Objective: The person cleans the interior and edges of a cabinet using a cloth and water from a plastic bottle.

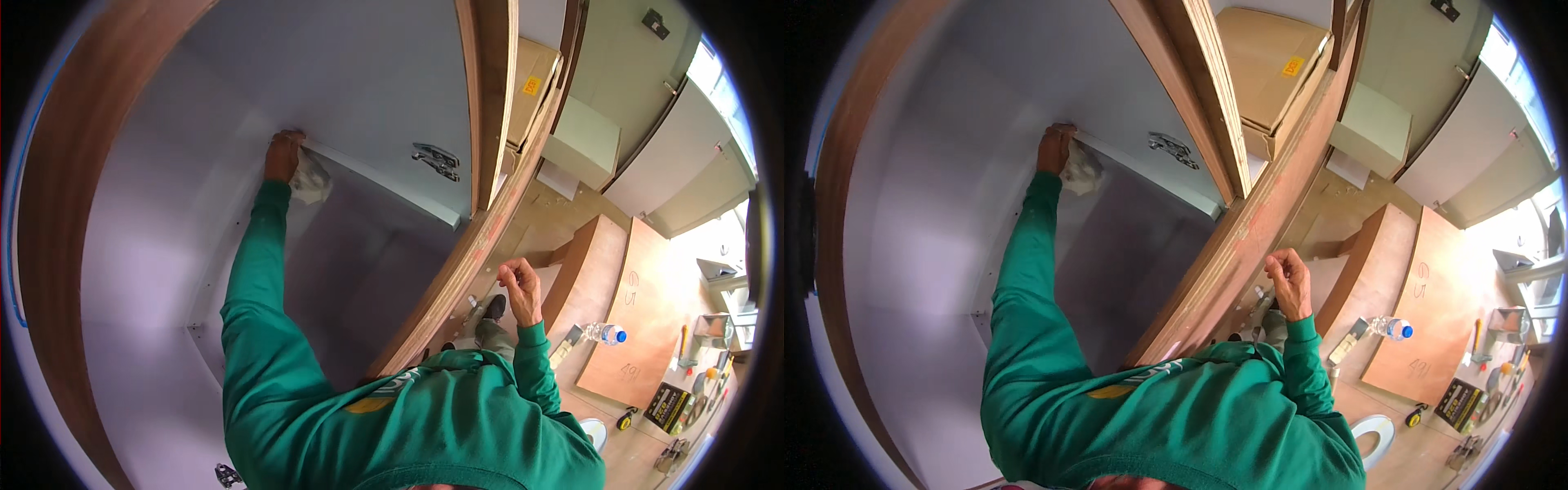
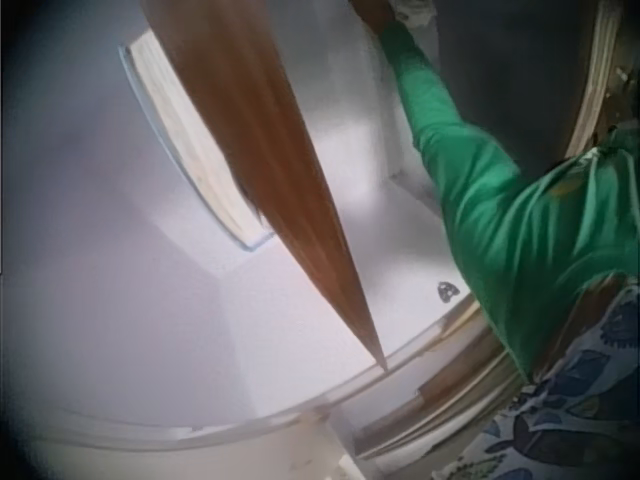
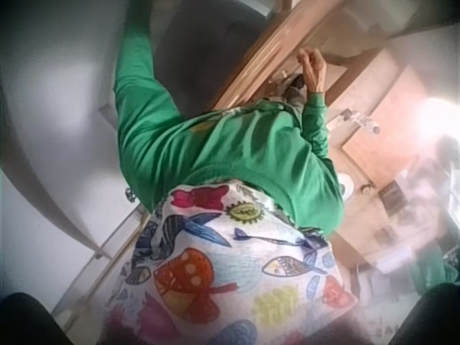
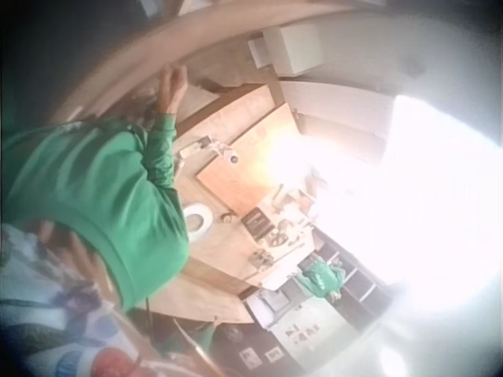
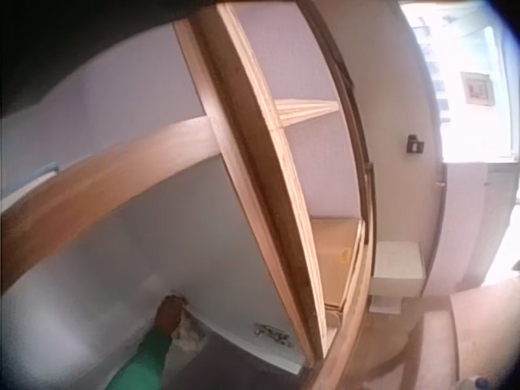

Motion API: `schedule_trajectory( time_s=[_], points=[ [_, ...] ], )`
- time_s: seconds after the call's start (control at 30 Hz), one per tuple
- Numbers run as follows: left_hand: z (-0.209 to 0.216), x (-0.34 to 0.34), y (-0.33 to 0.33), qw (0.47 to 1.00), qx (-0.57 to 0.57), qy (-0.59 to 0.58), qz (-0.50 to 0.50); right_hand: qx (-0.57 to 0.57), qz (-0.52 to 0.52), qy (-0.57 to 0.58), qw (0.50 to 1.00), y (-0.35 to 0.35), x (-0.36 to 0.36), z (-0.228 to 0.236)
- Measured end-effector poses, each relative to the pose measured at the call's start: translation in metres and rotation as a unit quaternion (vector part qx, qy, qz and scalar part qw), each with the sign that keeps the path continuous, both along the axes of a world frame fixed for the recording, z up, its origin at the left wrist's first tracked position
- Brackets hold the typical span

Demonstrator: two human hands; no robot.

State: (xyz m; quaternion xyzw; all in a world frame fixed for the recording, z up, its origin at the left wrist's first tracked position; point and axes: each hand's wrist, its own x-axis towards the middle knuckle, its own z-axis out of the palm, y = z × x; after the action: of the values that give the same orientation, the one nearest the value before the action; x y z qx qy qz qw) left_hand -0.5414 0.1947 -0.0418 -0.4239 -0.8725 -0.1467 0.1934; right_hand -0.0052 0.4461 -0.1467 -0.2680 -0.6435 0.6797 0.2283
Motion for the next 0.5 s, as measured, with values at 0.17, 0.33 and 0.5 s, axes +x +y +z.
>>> schedule_trajectory(
  time_s=[0.17, 0.33, 0.5],
  points=[
    [0.012, -0.03, -0.017, 0.994, -0.077, 0.027, 0.071, 0.005, -0.005, 0.024, 1.0, -0.003, -0.007, 0.009],
    [0.008, 0.032, 0.011, 1.0, -0.018, 0.021, 0.001, 0.028, -0.022, -0.017, 0.999, 0.006, 0.0, -0.003],
    [0.004, -0.032, -0.018, 0.996, 0.031, -0.04, 0.07, 0.073, 0.005, 0.02, 0.997, 0.01, -0.011, 0.026]
  ],
)
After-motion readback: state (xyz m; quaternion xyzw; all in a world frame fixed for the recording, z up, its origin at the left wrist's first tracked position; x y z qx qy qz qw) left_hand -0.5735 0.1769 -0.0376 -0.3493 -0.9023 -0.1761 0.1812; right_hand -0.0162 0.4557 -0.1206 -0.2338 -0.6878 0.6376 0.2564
